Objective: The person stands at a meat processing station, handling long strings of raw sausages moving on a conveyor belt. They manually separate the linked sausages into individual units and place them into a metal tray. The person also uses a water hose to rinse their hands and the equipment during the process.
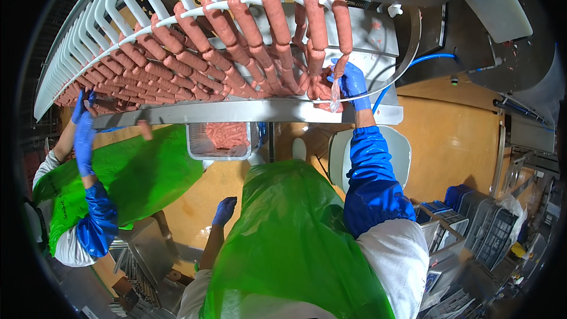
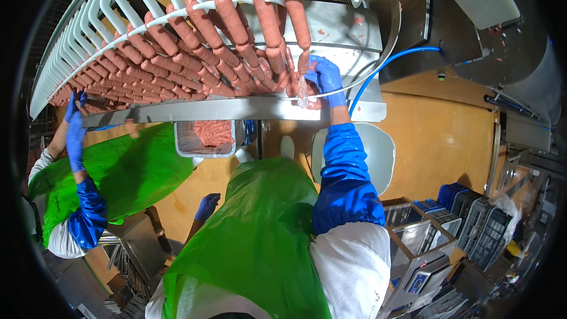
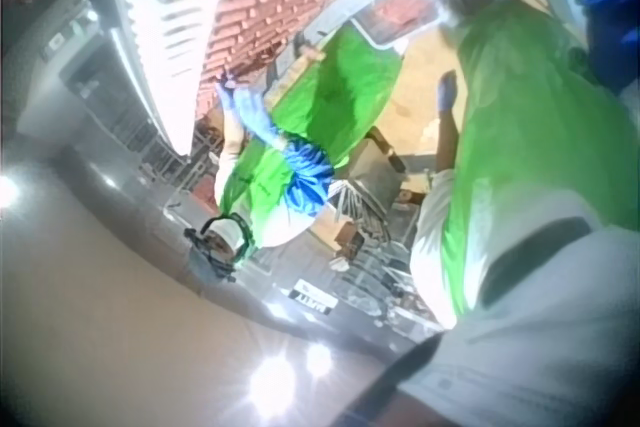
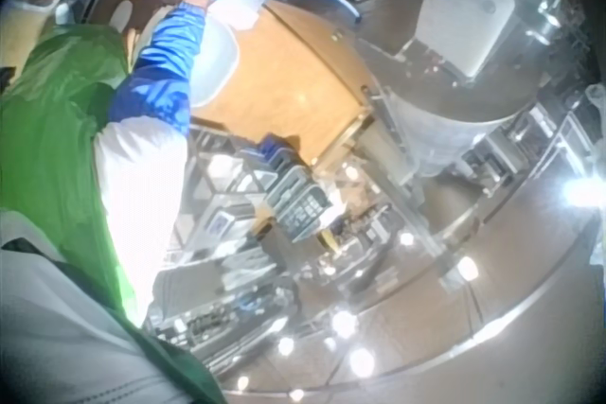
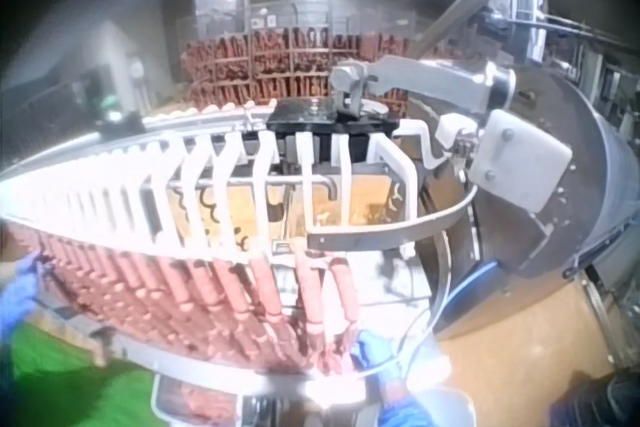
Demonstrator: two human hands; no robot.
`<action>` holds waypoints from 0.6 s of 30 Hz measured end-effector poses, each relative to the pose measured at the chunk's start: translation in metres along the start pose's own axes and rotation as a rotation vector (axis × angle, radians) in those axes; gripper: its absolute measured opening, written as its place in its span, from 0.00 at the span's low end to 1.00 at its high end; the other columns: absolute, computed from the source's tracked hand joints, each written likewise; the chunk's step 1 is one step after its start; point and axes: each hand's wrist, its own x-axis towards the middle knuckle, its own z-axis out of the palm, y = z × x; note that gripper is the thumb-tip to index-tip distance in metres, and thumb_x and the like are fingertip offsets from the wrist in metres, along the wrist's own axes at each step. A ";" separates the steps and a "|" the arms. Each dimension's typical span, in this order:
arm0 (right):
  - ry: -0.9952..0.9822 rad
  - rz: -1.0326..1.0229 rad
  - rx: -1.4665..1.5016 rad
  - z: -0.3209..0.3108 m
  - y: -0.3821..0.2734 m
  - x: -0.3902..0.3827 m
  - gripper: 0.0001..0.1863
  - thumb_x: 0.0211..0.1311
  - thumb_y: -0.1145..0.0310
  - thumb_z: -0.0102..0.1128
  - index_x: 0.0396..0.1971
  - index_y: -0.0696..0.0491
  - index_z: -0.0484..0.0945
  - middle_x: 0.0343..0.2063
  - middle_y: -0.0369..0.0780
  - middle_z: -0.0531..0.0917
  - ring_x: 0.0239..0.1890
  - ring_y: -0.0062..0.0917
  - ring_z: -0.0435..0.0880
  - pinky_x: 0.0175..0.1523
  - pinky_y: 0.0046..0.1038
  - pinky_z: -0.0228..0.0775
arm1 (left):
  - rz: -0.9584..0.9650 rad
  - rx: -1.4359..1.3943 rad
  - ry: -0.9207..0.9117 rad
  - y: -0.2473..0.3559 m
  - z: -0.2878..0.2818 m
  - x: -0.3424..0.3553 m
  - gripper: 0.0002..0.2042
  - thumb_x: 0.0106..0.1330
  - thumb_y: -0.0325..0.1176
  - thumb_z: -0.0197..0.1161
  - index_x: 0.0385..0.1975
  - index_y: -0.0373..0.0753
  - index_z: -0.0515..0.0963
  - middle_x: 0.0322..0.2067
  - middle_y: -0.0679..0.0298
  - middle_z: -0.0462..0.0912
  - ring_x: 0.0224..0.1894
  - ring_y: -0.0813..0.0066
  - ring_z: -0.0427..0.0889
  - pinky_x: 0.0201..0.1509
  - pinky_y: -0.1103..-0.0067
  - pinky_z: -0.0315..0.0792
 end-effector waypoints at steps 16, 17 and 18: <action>0.158 -0.119 -0.386 -0.035 0.007 -0.002 0.14 0.65 0.65 0.42 0.23 0.51 0.75 0.14 0.33 0.71 0.12 0.16 0.66 0.15 0.20 0.56 | 0.105 0.070 -0.029 0.005 -0.002 0.024 0.12 0.59 0.25 0.55 0.41 0.33 0.79 0.42 0.52 0.81 0.43 0.56 0.80 0.49 0.71 0.75; 0.201 -0.130 -0.439 -0.040 0.009 0.002 0.13 0.64 0.66 0.44 0.23 0.51 0.76 0.14 0.34 0.72 0.13 0.17 0.68 0.16 0.21 0.58 | 0.134 0.071 -0.027 0.003 -0.002 0.025 0.12 0.58 0.24 0.55 0.40 0.33 0.79 0.42 0.51 0.81 0.43 0.56 0.81 0.49 0.71 0.75; 0.244 -0.142 -0.492 -0.047 0.014 0.007 0.13 0.63 0.67 0.45 0.22 0.51 0.76 0.15 0.35 0.74 0.14 0.19 0.71 0.17 0.22 0.61 | 0.164 0.072 -0.025 0.000 -0.001 0.026 0.12 0.57 0.23 0.55 0.40 0.34 0.80 0.41 0.51 0.81 0.43 0.56 0.81 0.49 0.71 0.75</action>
